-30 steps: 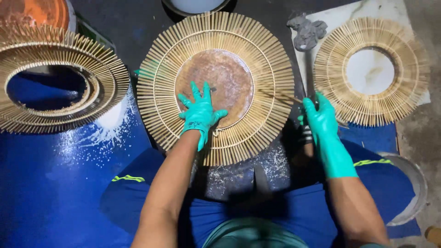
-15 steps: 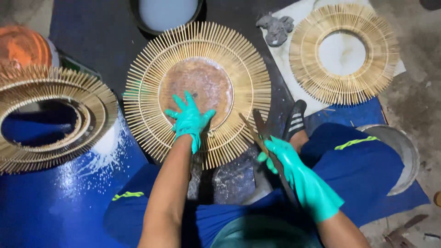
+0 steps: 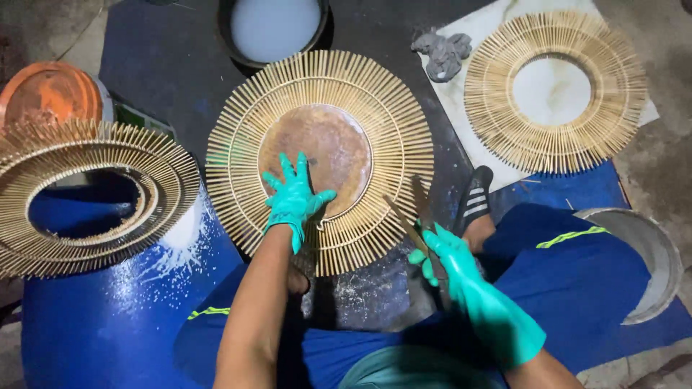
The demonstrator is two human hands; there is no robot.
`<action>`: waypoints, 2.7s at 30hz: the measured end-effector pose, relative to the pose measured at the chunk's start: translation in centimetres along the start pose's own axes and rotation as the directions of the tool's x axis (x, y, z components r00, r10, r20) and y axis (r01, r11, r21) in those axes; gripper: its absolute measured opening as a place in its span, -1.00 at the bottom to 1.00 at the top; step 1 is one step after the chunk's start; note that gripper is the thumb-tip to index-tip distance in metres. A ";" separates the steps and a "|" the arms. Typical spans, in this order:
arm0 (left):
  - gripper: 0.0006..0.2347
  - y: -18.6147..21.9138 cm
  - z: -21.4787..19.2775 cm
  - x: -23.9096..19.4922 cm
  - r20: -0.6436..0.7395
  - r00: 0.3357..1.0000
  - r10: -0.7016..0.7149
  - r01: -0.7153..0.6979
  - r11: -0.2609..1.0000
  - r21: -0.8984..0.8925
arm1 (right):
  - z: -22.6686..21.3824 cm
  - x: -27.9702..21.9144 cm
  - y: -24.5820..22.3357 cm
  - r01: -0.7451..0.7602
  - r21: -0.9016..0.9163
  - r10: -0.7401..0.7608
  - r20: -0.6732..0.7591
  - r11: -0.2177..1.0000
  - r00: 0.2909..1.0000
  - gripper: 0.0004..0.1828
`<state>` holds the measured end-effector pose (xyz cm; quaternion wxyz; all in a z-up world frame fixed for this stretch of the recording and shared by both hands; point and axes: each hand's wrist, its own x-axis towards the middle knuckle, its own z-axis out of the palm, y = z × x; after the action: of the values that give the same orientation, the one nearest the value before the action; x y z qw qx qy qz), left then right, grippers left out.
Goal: Applying adhesive and cleaning bamboo slats on a circular frame.
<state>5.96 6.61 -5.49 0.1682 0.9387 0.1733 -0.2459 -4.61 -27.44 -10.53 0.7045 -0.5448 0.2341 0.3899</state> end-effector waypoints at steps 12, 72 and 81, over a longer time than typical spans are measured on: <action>-0.01 2.7 -0.3 -1.7 0.044 0.996 -0.074 0.076 0.996 -0.044 | -1.4 0.5 -0.9 -0.039 -0.028 0.039 0.024 0.999 0.999 -0.50; -0.08 3.2 -1.2 0.6 0.091 0.996 0.024 -0.018 0.998 -0.065 | -1.4 2.1 -16.2 0.320 -0.598 -0.582 -0.316 0.735 0.749 -0.61; -0.05 5.0 0.6 -1.3 0.026 0.998 -0.057 0.061 0.986 -0.155 | 5.7 -10.8 -16.3 0.590 -0.611 -0.688 0.099 0.528 0.719 -0.65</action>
<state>6.71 1.66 -4.13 0.2354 0.9145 0.2178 -0.2467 1.64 -26.89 8.87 0.5648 -0.8148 -0.0656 0.1131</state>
